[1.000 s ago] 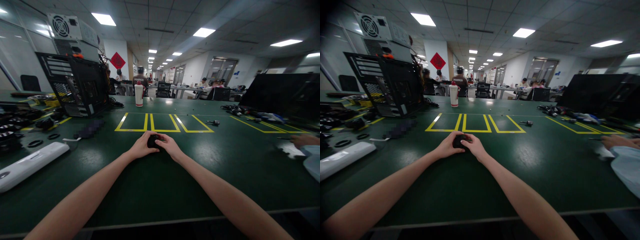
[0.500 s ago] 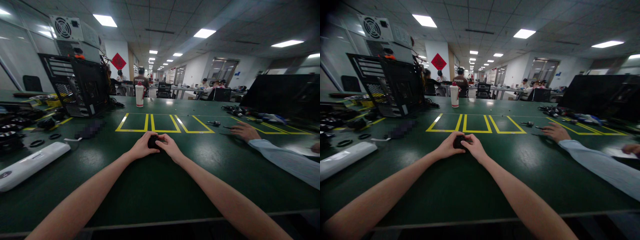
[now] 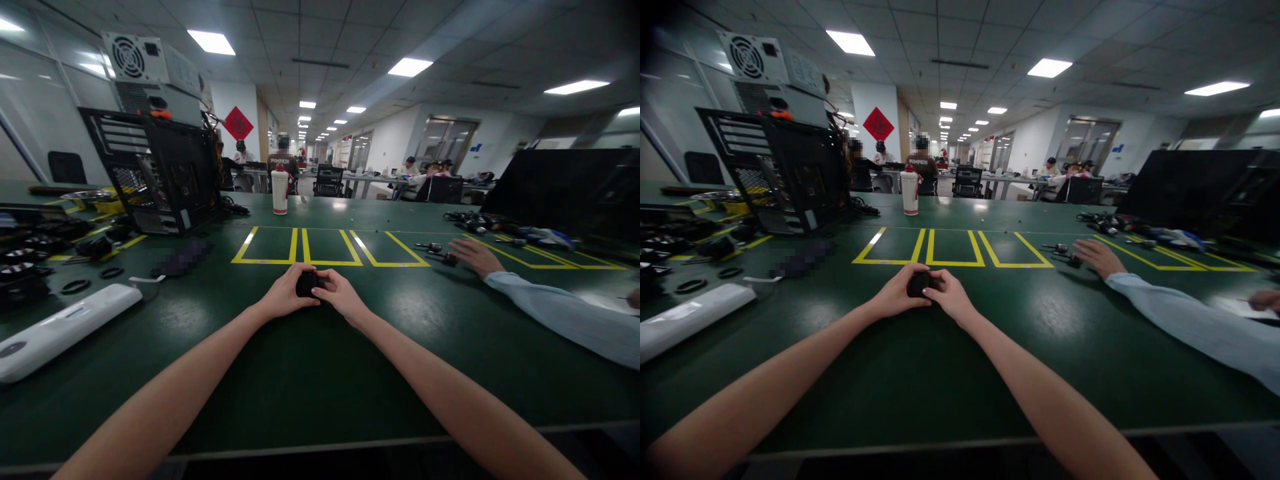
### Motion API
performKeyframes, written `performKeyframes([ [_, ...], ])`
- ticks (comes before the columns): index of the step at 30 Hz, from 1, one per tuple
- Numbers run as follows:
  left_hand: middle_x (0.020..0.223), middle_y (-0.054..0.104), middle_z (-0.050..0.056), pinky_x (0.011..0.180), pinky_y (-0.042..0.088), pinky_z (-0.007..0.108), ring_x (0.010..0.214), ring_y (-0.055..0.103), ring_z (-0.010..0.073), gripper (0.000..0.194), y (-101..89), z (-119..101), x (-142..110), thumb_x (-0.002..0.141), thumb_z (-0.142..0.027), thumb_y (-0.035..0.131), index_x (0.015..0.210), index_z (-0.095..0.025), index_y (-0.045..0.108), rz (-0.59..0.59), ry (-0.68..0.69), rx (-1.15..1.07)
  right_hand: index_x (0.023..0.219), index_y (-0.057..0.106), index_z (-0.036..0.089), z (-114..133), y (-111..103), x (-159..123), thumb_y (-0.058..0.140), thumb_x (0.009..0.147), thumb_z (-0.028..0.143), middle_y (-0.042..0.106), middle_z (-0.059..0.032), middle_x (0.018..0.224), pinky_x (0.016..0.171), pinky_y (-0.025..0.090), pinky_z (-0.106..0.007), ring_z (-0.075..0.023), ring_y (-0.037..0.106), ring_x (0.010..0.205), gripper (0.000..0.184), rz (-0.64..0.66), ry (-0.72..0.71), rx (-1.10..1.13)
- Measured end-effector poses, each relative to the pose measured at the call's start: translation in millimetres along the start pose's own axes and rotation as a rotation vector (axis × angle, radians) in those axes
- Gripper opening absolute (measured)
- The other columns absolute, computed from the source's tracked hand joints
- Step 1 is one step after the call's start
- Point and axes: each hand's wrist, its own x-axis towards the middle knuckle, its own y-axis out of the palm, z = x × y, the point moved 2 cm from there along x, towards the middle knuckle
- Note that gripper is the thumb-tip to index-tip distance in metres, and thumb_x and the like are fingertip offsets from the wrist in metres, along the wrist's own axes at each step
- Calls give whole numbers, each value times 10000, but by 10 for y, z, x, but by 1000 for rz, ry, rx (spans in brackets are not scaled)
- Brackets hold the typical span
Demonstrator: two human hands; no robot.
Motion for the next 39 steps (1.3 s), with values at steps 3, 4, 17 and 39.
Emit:
performKeyframes([
  [3,1121,445,36,868,412,378,1030,470,220,628,1,2,4,605,-347,691,1130,-250,359,-1,-10,4,949,528,176,-15,-6,-3,585,701,260,567,-50,1015,853,418,-351,-168,550,943,268,-28,-36,-50],
  [4,1122,445,36,870,412,378,1030,471,220,627,0,-1,5,605,-348,691,1129,-250,361,0,-7,5,936,534,174,-25,-12,2,571,713,281,570,-47,995,851,417,-347,-164,547,935,250,-44,-47,-69],
  [17,1125,447,35,894,399,372,1056,457,217,628,-4,1,4,603,-345,693,1129,-251,363,0,25,-2,976,538,173,-42,-14,28,608,672,225,575,-54,1023,872,404,-357,-180,548,960,317,-30,-9,-25],
  [39,1131,449,41,880,412,391,1052,466,227,606,-28,-45,10,611,-343,685,1123,-252,375,17,-15,-13,1006,517,188,-36,-38,-3,593,692,221,551,-51,1073,877,412,-360,-173,544,975,325,16,-18,-44],
])
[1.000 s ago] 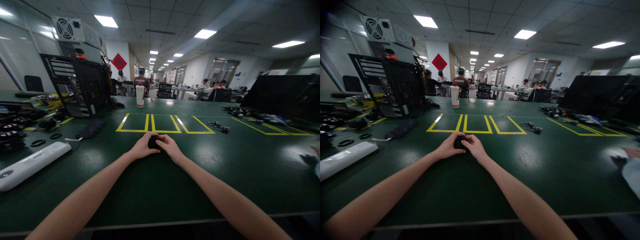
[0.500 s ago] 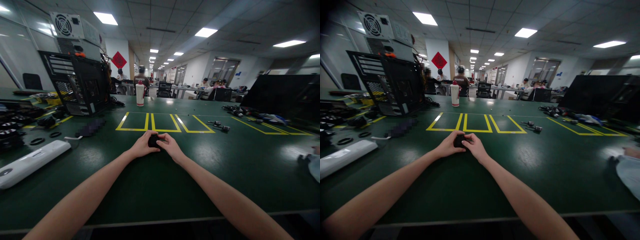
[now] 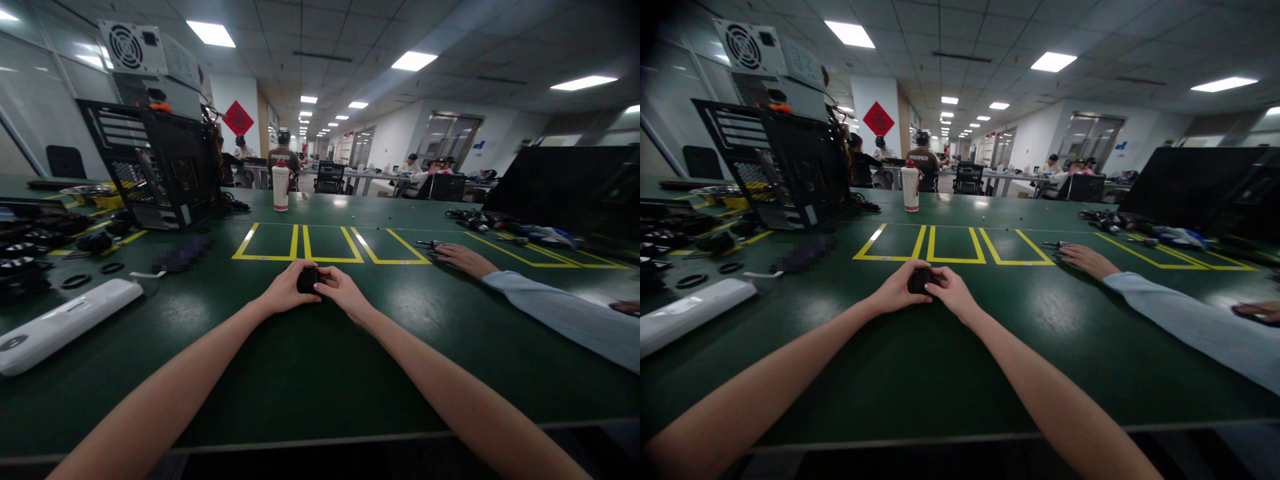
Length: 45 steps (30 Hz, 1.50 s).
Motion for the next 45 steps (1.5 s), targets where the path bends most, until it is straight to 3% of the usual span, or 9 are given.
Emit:
performKeyframes([
  [7,1123,457,36,879,412,389,1041,473,224,623,1,12,-3,595,-343,698,1123,-250,381,-11,-2,-16,935,526,190,-5,9,3,535,741,298,554,-38,996,866,411,-361,-169,515,984,222,-61,-48,-105],
  [14,1123,451,40,874,414,387,1038,471,221,606,-8,4,8,609,-349,686,1121,-248,378,7,-12,-22,1064,514,188,-30,-1,38,558,724,276,538,-75,1090,845,420,-380,-188,539,957,355,-66,50,-85],
  [21,1115,455,41,867,417,393,1037,474,226,601,-11,9,7,605,-344,689,1114,-249,386,8,-14,-39,973,508,189,6,27,13,596,688,206,552,-49,1049,833,438,-345,-173,558,949,298,-20,4,-6],
  [28,1120,460,44,862,416,400,1033,480,229,616,-5,30,15,596,-340,697,1121,-248,386,7,-18,-35,909,516,188,40,29,-7,555,723,293,551,-36,997,820,441,-339,-158,549,919,217,-61,-23,-45],
  [36,1109,462,37,866,413,386,1026,478,221,633,8,45,21,583,-356,703,1117,-245,382,-6,-13,-24,1010,534,164,-22,5,49,587,698,274,565,-76,1040,860,410,-378,-182,548,936,335,-59,56,-31],
  [45,1104,463,39,868,406,397,1015,482,226,616,4,29,17,591,-341,695,1114,-245,384,3,-15,-19,907,504,189,-33,17,17,606,676,257,551,-26,988,866,421,-336,-152,559,922,261,-49,-55,-2],
])
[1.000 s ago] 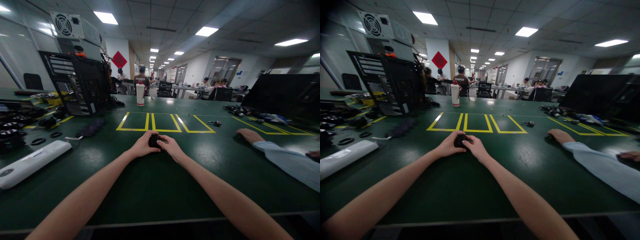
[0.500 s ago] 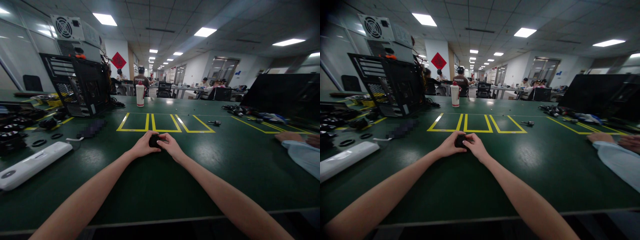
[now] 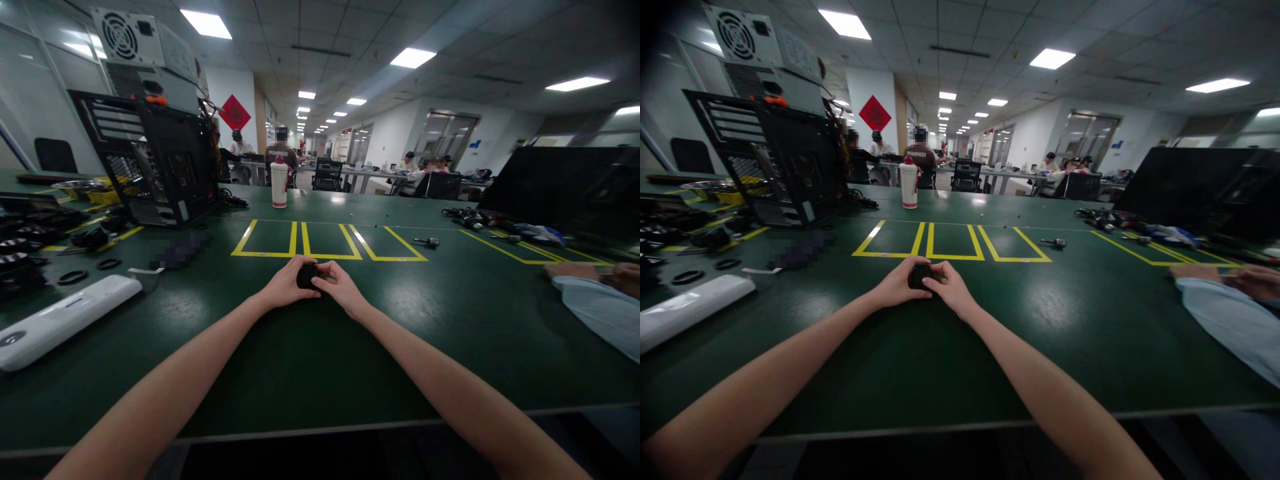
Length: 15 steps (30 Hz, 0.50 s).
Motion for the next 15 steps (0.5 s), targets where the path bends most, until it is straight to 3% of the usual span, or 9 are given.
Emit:
performKeyframes([
  [8,1105,461,41,845,419,392,1004,485,224,616,3,28,3,610,-387,677,1127,-243,373,15,-12,12,982,521,180,-18,-26,30,593,694,280,553,-58,1024,849,419,-367,-173,557,924,314,-32,28,-84],
  [15,1103,457,39,847,421,378,1007,480,219,616,-4,19,-5,605,-388,681,1121,-243,377,1,17,18,1013,514,190,-52,-32,38,592,696,238,549,-57,1073,869,413,-369,-182,548,969,330,33,53,-35],
])
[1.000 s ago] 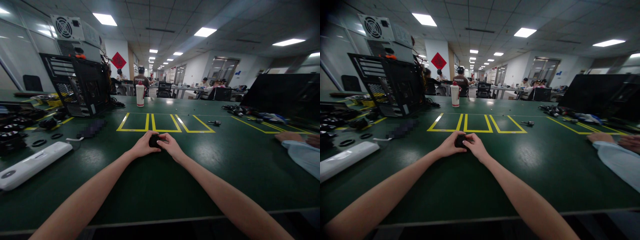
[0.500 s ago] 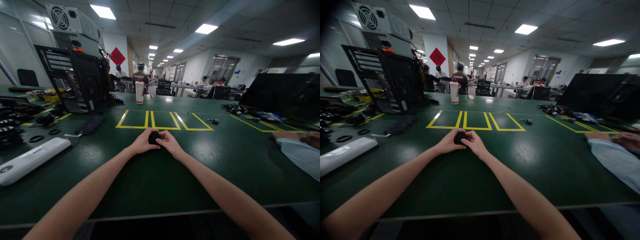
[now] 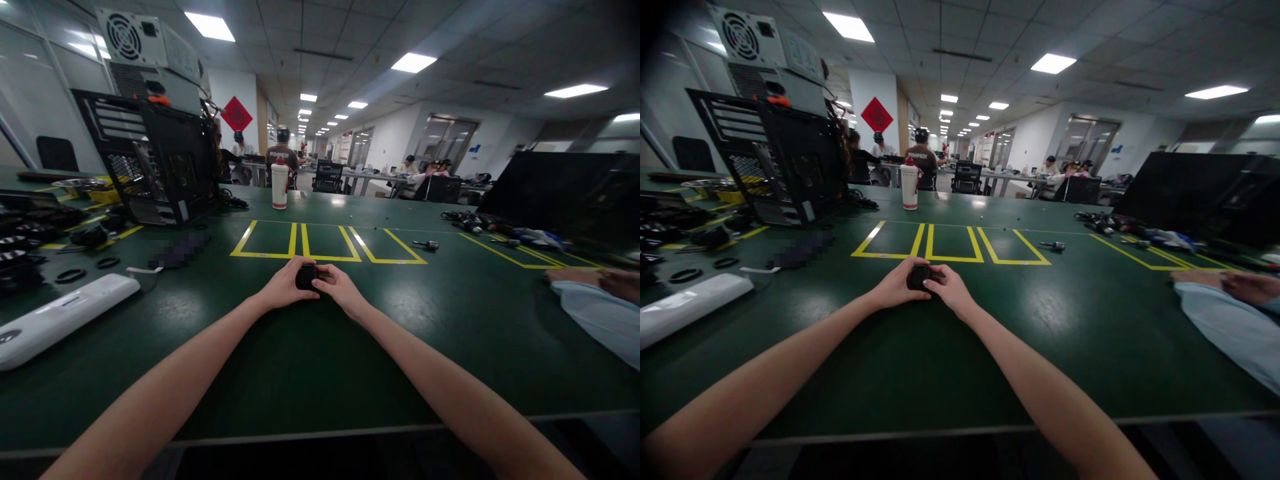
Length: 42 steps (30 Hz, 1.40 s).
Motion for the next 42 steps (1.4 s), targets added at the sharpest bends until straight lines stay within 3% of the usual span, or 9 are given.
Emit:
performKeyframes([
  [4,1096,461,36,848,420,378,999,484,216,602,9,-7,6,614,-376,677,1119,-243,379,-11,-7,8,957,494,196,13,26,-11,607,677,210,531,-38,1067,856,425,-344,-167,550,964,303,16,-35,80],
  [9,1095,468,42,855,416,389,1004,486,225,618,23,-11,22,600,-372,690,1119,-237,382,-10,-32,5,890,509,188,31,27,-10,577,704,286,549,-27,956,854,411,-343,-154,531,937,220,-57,-30,57],
  [16,1104,471,48,848,419,403,1008,488,231,606,17,-23,24,606,-363,686,1121,-242,390,6,-60,-20,1031,513,195,30,2,-1,542,734,310,531,-65,1054,859,392,-380,-184,508,968,320,-51,55,-20],
  [23,1108,466,49,842,420,393,997,493,228,613,23,-7,16,604,-362,690,1120,-238,383,4,-53,-25,967,499,203,64,3,-51,609,680,249,535,-43,1003,835,416,-359,-177,514,962,310,3,44,67],
  [30,1091,472,45,842,416,379,991,486,220,626,8,-15,20,593,-362,697,1120,-234,384,-2,-23,5,922,504,212,30,33,-29,569,703,351,539,-35,931,734,459,-345,-171,543,861,267,-59,94,92],
  [36,1106,468,47,851,414,389,1005,484,227,629,5,-8,17,597,-386,690,1124,-237,382,-1,-34,10,989,534,183,-24,14,11,563,711,327,558,-67,1005,808,428,-367,-188,530,936,315,-52,114,72],
  [42,1086,473,39,845,419,374,999,488,218,610,18,10,27,594,-373,694,1106,-235,391,-11,-24,-6,958,521,199,24,6,-32,637,636,190,534,-42,1071,874,400,-355,-163,548,941,343,-8,2,142],
])
